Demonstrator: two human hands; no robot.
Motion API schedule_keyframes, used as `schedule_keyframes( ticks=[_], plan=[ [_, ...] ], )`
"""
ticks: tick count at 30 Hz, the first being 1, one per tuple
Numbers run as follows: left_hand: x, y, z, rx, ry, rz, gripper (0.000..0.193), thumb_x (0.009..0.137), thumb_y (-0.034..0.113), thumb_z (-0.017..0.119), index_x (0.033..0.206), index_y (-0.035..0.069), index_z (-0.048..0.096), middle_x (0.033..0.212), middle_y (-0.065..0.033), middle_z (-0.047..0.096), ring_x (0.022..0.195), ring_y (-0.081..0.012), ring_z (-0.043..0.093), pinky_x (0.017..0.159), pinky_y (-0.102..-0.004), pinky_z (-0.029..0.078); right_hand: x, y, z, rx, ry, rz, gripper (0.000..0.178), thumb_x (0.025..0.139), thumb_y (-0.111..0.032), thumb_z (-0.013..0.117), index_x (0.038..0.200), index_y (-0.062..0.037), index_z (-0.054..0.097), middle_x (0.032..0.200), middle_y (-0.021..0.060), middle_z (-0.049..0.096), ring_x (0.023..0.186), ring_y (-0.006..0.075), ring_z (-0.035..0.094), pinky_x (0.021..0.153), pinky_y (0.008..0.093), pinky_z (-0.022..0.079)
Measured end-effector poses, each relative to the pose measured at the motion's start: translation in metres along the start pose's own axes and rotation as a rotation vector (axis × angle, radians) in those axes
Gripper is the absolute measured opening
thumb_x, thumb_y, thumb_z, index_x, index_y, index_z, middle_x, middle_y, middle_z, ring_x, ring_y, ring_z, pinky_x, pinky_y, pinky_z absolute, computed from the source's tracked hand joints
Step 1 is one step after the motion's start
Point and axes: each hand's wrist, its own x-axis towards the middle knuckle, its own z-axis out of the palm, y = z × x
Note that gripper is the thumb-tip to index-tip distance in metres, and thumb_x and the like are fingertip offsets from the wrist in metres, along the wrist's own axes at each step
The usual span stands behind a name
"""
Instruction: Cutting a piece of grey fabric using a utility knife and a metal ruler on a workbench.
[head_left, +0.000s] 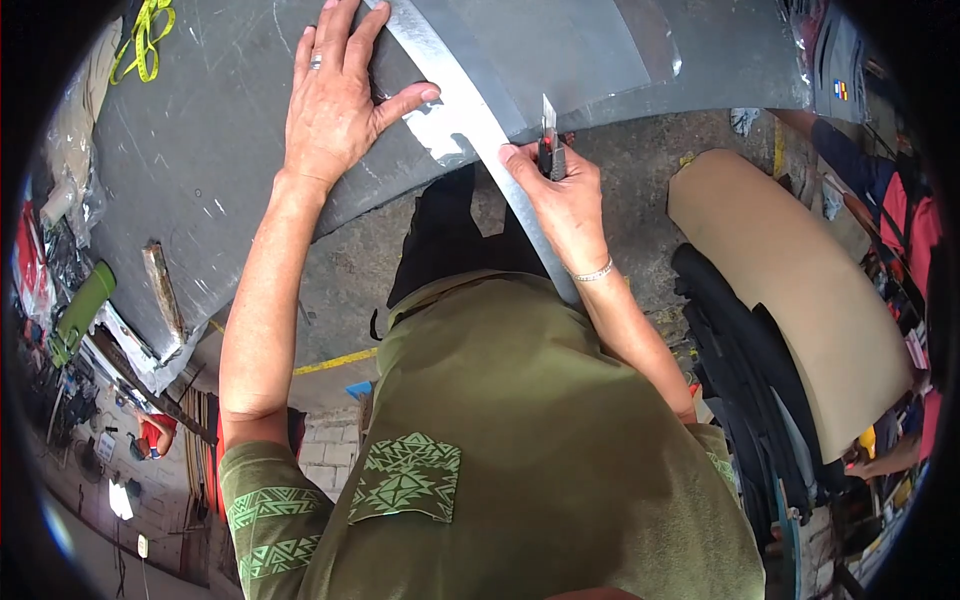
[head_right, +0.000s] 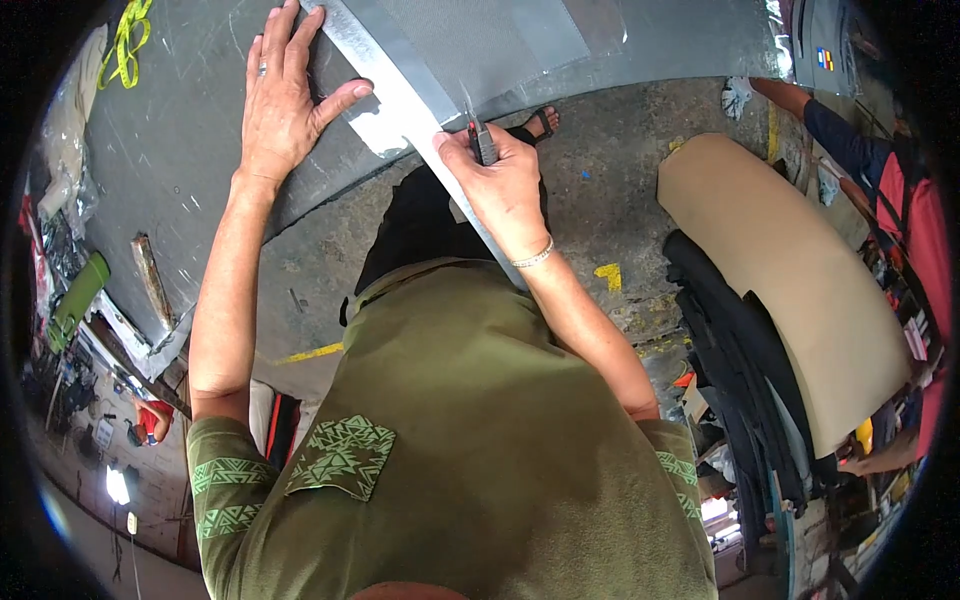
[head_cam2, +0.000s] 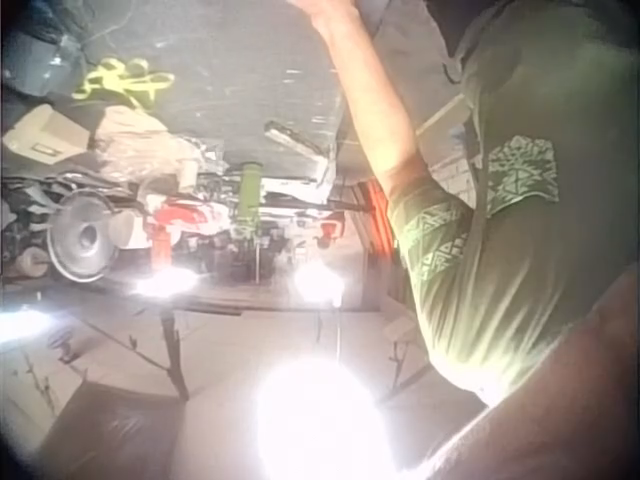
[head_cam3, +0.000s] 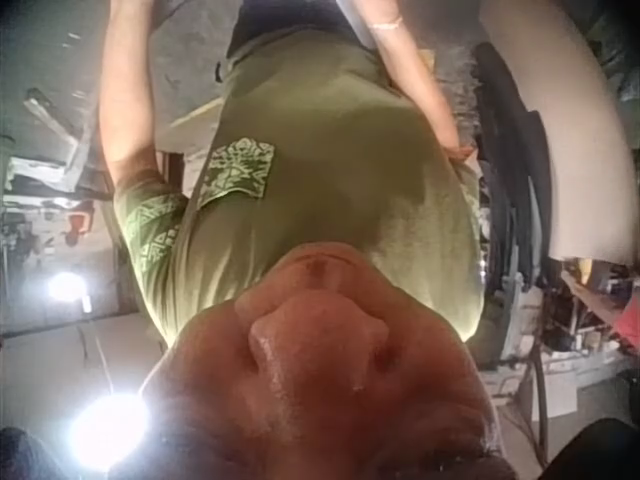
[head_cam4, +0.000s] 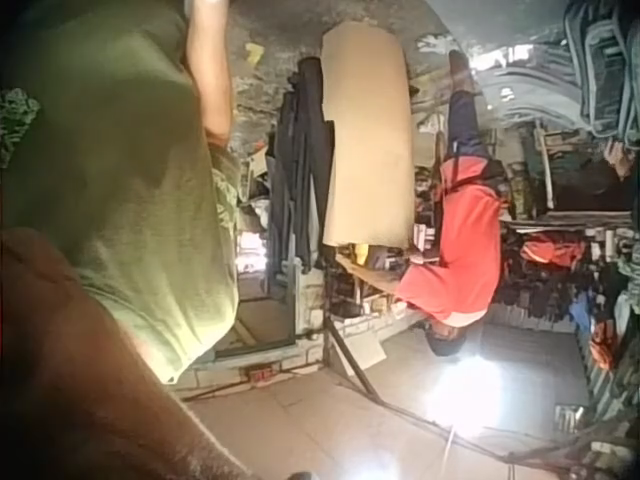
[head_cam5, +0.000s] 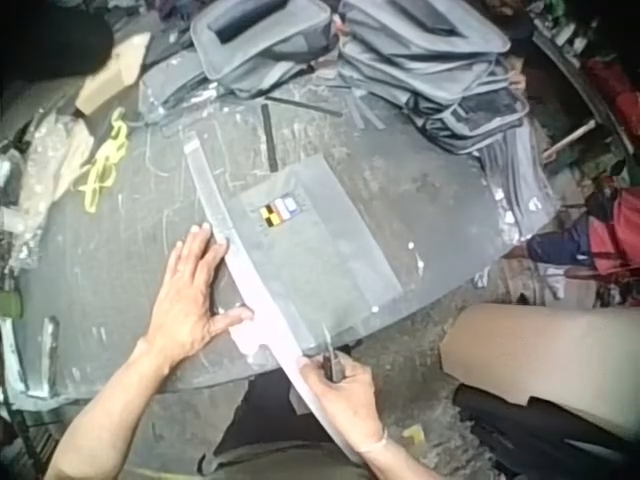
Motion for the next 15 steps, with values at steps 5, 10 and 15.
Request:
schedule_keyframes(
  ticks=[5, 10, 15],
  plan=[
    [-0.0001, -0.0002, -0.0006, 0.01, -0.013, -0.009, 0.106, 0.079, 0.067, 0.074, 0.153, 0.002, 0.037, 0.161, -0.0292, 0.03, 0.152, -0.0467, 0.026, 0.125, -0.0593, 0.02, -0.0007, -0.0011, 0.0018, -0.016, 0.015, -0.031, 0.021, 0.09, -0.018, 0.081, 0.084, -0.0004, 0.072, 0.066, -0.007, 0.058, 0.064, 0.0018, 0.049, 0.059, 0.0217, 0.042],
    [0.0007, 0.0001, -0.0003, 0.019, -0.014, -0.004, 0.106, 0.079, 0.068, 0.074, 0.153, 0.001, 0.038, 0.161, -0.0291, 0.03, 0.153, -0.0461, 0.025, 0.125, -0.0585, 0.02, 0.0011, 0.0003, 0.0, -0.025, 0.013, -0.017, 0.021, 0.09, -0.019, 0.081, 0.084, -0.0006, 0.072, 0.067, -0.0065, 0.059, 0.064, 0.0022, 0.049, 0.059, 0.0221, 0.042],
    [-0.0002, 0.0005, -0.0004, 0.028, -0.016, -0.007, 0.106, 0.079, 0.068, 0.074, 0.154, 0.001, 0.037, 0.161, -0.029, 0.03, 0.153, -0.0459, 0.025, 0.125, -0.0579, 0.019, 0.0018, 0.0018, -0.0008, -0.012, -0.001, -0.042, 0.023, 0.091, -0.02, 0.08, 0.083, -0.0006, 0.07, 0.066, -0.006, 0.057, 0.064, 0.003, 0.047, 0.059, 0.0231, 0.041]
  ],
)
